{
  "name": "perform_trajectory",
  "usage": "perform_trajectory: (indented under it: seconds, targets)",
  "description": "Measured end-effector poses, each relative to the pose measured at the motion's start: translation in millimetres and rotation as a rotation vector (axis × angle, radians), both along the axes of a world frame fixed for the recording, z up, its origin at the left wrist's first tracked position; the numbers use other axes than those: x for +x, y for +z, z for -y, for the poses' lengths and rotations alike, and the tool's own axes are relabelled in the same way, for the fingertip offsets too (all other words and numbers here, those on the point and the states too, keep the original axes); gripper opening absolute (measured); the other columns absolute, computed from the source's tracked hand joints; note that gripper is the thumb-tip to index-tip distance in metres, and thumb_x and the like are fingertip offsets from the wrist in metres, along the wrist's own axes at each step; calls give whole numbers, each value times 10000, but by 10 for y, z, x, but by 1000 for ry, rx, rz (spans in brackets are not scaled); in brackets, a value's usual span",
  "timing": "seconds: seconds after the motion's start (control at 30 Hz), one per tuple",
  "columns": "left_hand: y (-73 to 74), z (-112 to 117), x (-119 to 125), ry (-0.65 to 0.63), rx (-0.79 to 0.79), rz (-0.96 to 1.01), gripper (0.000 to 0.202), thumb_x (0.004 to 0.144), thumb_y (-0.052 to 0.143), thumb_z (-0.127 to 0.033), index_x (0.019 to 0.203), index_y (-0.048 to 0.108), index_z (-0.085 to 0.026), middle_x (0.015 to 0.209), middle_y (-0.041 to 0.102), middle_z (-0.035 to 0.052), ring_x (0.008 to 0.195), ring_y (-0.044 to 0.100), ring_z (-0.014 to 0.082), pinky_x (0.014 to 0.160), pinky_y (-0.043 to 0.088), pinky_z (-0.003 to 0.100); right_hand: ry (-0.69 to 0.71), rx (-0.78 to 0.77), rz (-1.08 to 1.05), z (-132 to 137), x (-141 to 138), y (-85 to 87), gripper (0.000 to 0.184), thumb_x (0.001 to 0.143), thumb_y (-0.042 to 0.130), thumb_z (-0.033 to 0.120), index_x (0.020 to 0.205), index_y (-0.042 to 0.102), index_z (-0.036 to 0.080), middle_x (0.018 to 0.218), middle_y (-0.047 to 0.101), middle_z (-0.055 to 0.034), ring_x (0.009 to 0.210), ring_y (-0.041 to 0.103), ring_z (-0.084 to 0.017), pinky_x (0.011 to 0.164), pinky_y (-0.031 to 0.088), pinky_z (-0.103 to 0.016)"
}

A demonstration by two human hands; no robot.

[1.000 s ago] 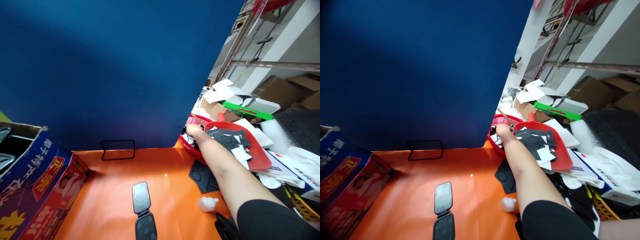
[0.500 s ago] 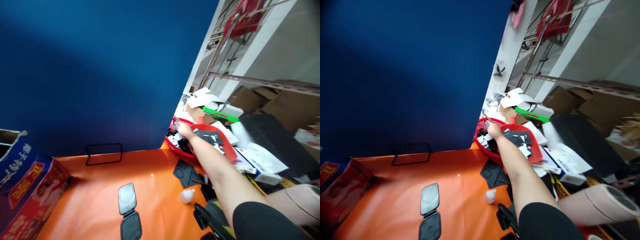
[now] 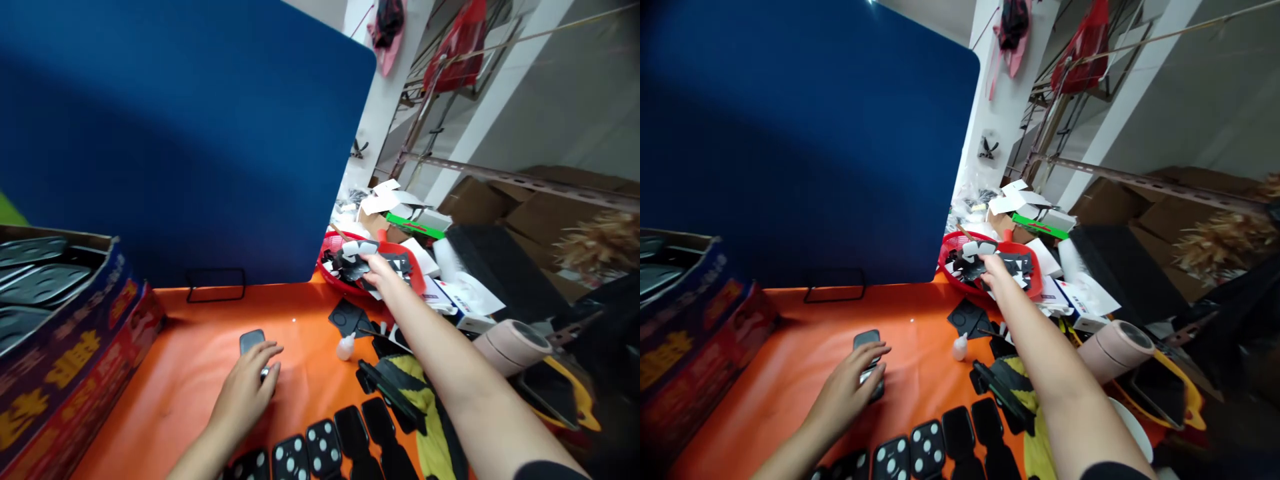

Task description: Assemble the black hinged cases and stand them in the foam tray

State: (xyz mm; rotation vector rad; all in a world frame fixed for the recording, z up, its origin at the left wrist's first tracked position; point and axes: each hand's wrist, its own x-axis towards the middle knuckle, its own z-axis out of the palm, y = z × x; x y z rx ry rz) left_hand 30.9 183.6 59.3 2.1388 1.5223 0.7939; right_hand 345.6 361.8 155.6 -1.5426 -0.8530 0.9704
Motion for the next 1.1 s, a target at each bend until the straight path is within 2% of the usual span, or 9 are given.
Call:
perform_trajectory:
  seconds: [0.1,0.2,0.3,0.4,0.53,0.63,0.73,0.9,1.1]
  targets:
    - [-100,-91,-165,115,-71,-208,387,882,379,-327,1166,579,-156,1271,547,110,1188,490,240,1011,367,358,53,11,-148,276,-98,150,152,877,438,126,1007,507,163,815,668,-66,716,659,-173,618,560,-293]
    - [-225,-89,-212,235,-159,-299,563,864,403,-417,1303,440,-66,1353,441,223,1261,400,325,1021,317,452,119,0,-263,599,-303,249,146,864,467,137,991,529,172,835,677,-66,750,663,-187,662,565,-330]
    - [-325,-48,-109,251,-191,-340,765,783,495,-549,1385,324,-108,1426,323,249,1309,294,390,1012,243,569,238,-40,-446,980,-624,218,160,841,492,125,975,568,168,849,690,-72,781,665,-200,709,558,-361]
    - [-367,-31,-67,239,-218,-366,801,738,554,-548,1404,298,-183,1465,276,202,1334,250,374,1016,200,596,338,-67,-601,1337,-978,-16,226,799,547,118,1017,582,167,878,699,-77,812,668,-202,738,545,-347]
    - [-365,-32,-275,246,-244,-409,587,831,448,-442,1367,371,-215,1457,331,128,1330,273,345,1004,197,625,348,-217,-695,1627,-1287,-542,284,753,606,135,1033,570,171,859,700,-64,803,673,-201,759,534,-349]
    - [-363,-10,-435,255,-237,-444,495,874,373,-410,1338,416,-244,1453,349,97,1326,285,340,996,216,623,319,-335,-598,1702,-1338,-880,201,764,595,144,960,565,180,798,688,-44,744,671,-184,722,534,-330]
    - [-362,7,-512,270,-215,-465,470,894,340,-355,1347,401,-248,1439,375,96,1314,315,320,996,246,595,328,-363,-498,1716,-1286,-1059,109,778,581,153,883,558,173,768,672,-45,710,665,-178,698,530,-317]
    - [-352,21,-710,329,-151,-499,447,915,284,-300,1338,414,-233,1422,395,123,1292,338,329,987,230,613,379,-373,-286,1663,-1218,-1131,95,789,570,173,884,571,159,800,675,-65,739,660,-187,677,524,-314]
    - [-334,109,-985,385,-101,-534,465,890,278,-185,1327,435,-214,1406,409,132,1285,344,337,980,269,599,505,-271,155,1558,-1235,-1096,197,761,614,225,947,647,171,937,689,-66,862,638,-212,749,493,-305]
